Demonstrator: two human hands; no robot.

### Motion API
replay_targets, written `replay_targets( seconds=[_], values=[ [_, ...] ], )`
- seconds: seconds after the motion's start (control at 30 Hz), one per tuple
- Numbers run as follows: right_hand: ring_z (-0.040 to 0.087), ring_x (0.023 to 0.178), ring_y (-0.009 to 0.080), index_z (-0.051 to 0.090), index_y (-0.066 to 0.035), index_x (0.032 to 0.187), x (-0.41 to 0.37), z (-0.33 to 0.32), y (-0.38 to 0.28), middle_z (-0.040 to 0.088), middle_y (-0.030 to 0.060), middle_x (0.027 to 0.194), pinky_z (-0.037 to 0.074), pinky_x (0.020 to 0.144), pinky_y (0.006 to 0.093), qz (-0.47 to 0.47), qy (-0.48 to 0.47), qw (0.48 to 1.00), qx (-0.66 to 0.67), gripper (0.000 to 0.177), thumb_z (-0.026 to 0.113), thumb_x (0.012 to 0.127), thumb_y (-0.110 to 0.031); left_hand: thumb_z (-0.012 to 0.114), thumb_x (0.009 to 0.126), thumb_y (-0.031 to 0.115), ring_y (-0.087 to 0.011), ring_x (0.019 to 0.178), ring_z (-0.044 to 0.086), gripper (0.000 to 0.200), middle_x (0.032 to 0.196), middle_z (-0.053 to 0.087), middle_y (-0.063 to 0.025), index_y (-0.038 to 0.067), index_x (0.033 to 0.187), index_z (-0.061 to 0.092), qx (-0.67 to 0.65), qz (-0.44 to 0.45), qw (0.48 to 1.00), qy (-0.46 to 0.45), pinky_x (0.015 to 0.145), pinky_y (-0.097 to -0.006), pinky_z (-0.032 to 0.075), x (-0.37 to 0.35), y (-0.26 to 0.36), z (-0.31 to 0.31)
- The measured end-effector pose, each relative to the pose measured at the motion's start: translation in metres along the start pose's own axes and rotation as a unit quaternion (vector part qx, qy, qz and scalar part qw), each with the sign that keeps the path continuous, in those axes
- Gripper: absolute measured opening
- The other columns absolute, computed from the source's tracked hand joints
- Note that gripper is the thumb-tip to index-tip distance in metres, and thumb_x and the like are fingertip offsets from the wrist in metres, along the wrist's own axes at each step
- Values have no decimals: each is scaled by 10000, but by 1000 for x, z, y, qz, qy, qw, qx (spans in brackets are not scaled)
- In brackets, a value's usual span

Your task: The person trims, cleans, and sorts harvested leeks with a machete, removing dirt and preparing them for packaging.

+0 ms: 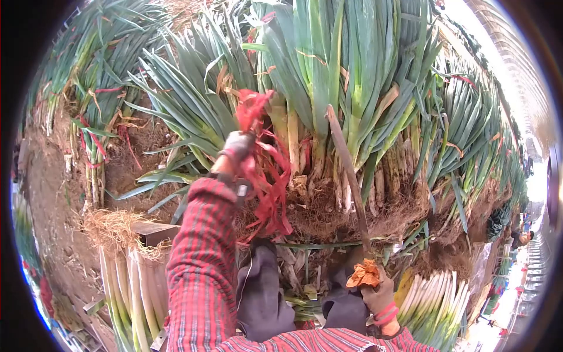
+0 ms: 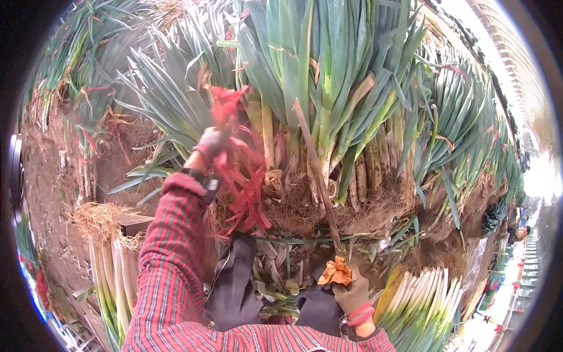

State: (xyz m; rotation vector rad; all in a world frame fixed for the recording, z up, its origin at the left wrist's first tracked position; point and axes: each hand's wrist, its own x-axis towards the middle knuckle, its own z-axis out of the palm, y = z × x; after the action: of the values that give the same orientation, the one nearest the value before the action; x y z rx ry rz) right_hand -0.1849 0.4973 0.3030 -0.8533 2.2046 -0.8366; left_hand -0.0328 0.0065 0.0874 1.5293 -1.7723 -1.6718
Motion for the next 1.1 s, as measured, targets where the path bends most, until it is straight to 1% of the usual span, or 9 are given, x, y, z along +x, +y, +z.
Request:
replay_targets(
  seconds=[0.2,0.43,0.53,0.6,0.7,0.83,0.97,1.0,1.1],
  values=[
    [713,864,221,612,-21,1098,-1,-1,-2,710,135,897,526,733,293,-24,5,1000,-1,354,649,747,-3,587,952,221,-163,630,634,188,732,639,-43,48,936,657,-293,64,950,85,574,-306,529,-47,-11,-76],
    [714,871,234,609,-22,1095,3,-2,-3,710,134,901,527,736,298,-13,8,1000,-11,358,676,744,-7,649,891,256,-183,704,619,222,828,664,-64,46,958,676,-260,115,946,159,625,-319,489,-56,56,-25],
    [711,869,206,609,-20,1098,7,-3,2,711,130,901,525,739,292,-31,2,999,-10,358,681,747,-11,710,789,276,-254,997,620,254,1036,670,-80,145,1005,696,213,317,888,256,796,-355,485,-41,40,-24],
    [703,876,180,608,-17,1104,11,-4,-3,713,122,909,521,745,285,-22,-7,1000,0,361,679,751,-9,710,734,318,-321,1191,501,322,1249,567,-104,236,1045,703,434,224,851,190,1006,-427,386,-44,35,-8],
    [689,888,150,606,-10,1111,15,-7,-6,715,107,919,516,754,276,4,-17,1000,-7,364,675,754,-3,655,755,274,-376,1272,455,281,1325,533,-152,252,1029,710,579,157,796,81,1022,-480,346,-71,53,21],
    [686,888,145,608,-7,1113,22,-6,-3,716,102,920,513,755,273,22,-16,1000,5,361,673,758,-4,546,846,201,-360,1259,485,203,1294,570,-173,191,993,686,594,153,773,162,899,-452,436,-39,37,47],
    [695,856,163,611,-7,1107,23,-5,5,711,117,891,514,739,280,12,-16,1000,5,355,671,757,-13,490,910,163,-323,792,716,195,899,715,-162,147,1058,617,477,76,858,172,657,-491,530,-17,41,64],
    [697,848,169,612,-7,1107,24,-6,9,709,120,886,514,734,282,15,-15,1000,1,356,671,756,-14,454,941,169,-333,900,705,229,958,707,-198,107,1121,580,471,-55,872,118,704,-503,530,-17,56,61],
    [705,836,197,613,-8,1102,27,-8,9,708,129,879,515,722,288,12,-17,1000,-6,354,672,753,-16,491,918,148,-374,1030,661,269,1089,682,-204,38,1139,596,441,-70,890,92,799,-508,520,-16,48,47]
  ],
)
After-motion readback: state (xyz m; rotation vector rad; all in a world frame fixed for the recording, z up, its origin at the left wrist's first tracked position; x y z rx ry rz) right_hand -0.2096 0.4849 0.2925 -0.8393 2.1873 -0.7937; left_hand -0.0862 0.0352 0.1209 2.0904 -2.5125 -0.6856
